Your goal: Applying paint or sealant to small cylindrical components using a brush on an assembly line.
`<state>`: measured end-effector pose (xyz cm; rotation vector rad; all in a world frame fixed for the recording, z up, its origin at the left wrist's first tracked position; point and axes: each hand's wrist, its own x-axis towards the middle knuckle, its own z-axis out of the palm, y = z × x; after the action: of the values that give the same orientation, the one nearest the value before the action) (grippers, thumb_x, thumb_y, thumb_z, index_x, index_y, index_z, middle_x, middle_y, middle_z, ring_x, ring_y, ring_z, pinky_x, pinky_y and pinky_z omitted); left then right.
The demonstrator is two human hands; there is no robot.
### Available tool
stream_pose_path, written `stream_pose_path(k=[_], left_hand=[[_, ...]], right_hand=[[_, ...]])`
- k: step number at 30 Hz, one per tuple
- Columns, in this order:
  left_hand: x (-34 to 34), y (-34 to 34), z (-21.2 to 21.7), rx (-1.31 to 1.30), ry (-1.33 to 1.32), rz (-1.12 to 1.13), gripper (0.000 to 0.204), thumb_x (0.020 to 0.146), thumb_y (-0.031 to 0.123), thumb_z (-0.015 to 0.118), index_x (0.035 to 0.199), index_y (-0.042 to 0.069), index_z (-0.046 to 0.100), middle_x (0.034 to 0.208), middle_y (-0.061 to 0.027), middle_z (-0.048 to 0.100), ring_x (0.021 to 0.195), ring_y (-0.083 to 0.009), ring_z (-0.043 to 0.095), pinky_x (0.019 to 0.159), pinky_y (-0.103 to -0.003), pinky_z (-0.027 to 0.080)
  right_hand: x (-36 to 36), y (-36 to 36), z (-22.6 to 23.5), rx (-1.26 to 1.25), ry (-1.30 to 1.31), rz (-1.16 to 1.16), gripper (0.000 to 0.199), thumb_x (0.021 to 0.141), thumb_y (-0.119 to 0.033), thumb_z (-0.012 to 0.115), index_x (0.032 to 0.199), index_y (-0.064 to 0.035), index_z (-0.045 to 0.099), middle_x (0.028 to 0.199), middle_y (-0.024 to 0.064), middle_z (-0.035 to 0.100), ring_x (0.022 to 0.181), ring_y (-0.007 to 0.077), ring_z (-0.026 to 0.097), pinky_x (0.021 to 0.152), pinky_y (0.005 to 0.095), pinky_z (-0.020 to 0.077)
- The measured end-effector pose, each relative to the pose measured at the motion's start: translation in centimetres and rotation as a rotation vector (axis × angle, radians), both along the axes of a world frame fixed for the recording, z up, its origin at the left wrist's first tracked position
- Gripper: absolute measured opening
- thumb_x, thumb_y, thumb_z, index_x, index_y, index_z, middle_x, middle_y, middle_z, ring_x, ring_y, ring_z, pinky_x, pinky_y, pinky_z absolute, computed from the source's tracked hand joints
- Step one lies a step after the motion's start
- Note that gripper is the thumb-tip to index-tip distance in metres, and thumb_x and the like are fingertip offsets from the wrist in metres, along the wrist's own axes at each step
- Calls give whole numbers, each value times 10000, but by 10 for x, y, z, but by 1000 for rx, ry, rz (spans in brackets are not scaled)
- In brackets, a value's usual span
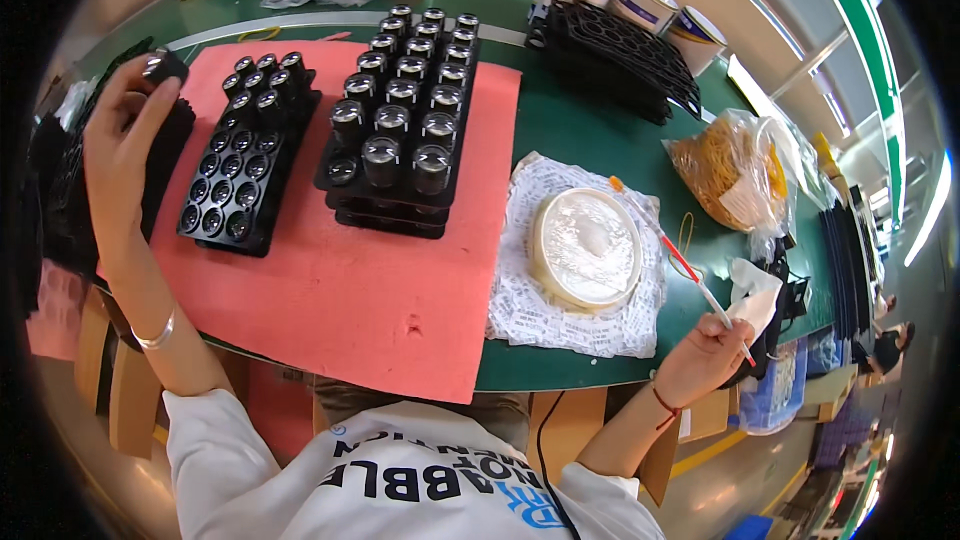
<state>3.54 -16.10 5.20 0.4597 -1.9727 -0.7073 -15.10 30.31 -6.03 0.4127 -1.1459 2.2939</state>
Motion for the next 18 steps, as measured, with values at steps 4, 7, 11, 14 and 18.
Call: stream_pose_path(k=[4,7,11,14,18], left_hand=[[-3,-53,-33,150,-309,-93,224,738,142,643,862,-35,585,655,17,509,596,-48,428,531,-194,341],[-12,-63,-46,133,-399,-52,234,729,135,644,849,-59,589,654,-13,534,598,-72,472,551,-213,377],[-18,-72,-60,145,-415,-95,176,745,65,623,883,-37,583,684,16,527,619,-50,461,556,-185,359],[-19,-68,-59,101,-427,-61,201,721,93,642,870,-35,597,666,-14,539,616,-81,489,568,-213,381],[-20,-58,-51,76,-551,82,264,682,163,673,865,-19,613,607,-31,505,572,-105,470,542,-257,376]], right_hand=[[0,0,-2,33,20,26,92,858,-130,515,852,-39,527,761,-1,500,668,107,426,630,229,353],[-1,3,-3,11,39,59,109,855,-149,520,869,-41,524,751,-3,500,659,103,427,635,234,347],[-1,2,-2,-17,38,50,115,856,-159,518,874,-45,520,743,-7,496,646,100,425,636,234,339],[0,3,-2,-5,29,25,122,860,-168,513,868,-46,515,714,-3,492,636,98,424,636,239,338],[0,3,-1,-23,23,73,167,877,-192,487,834,-36,529,687,32,512,630,104,452,643,253,352]])
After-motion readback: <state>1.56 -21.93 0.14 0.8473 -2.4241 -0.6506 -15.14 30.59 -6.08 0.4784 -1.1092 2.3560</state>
